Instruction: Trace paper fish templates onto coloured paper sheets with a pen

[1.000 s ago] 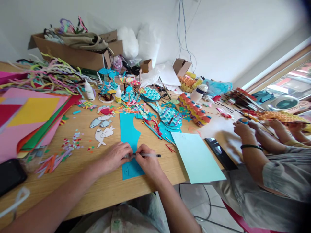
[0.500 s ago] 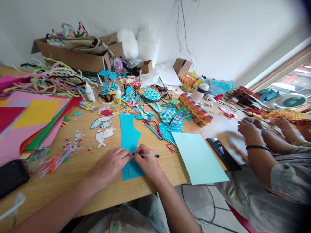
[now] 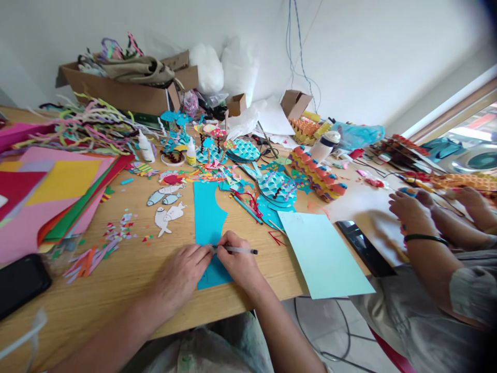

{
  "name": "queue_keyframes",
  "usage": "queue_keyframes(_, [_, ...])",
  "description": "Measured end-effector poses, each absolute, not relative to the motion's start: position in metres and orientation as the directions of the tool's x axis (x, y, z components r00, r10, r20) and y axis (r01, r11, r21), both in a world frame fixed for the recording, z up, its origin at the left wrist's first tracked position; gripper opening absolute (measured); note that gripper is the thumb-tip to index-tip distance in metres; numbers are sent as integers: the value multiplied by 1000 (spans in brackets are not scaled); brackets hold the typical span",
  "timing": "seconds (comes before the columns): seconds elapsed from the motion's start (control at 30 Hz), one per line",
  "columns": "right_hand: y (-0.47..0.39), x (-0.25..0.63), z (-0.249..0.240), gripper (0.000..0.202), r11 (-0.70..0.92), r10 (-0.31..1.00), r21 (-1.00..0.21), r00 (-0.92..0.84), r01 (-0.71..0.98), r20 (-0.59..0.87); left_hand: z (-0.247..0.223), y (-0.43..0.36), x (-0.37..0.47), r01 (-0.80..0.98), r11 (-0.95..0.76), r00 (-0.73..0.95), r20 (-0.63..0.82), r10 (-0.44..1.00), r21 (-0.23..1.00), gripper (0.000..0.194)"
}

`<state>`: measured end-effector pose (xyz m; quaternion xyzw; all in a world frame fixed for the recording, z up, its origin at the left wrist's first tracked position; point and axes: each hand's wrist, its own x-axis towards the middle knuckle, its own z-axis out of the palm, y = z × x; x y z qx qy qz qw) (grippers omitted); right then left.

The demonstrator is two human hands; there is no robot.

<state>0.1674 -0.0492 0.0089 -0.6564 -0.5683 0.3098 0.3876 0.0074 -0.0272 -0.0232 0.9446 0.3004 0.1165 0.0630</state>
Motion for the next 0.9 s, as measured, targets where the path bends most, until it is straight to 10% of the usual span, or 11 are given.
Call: queue_keyframes(0.9, [-48,169,6,8,-56,984,-891,176,451,27,-24,-27,8,551,-811,786,202,584,197,33])
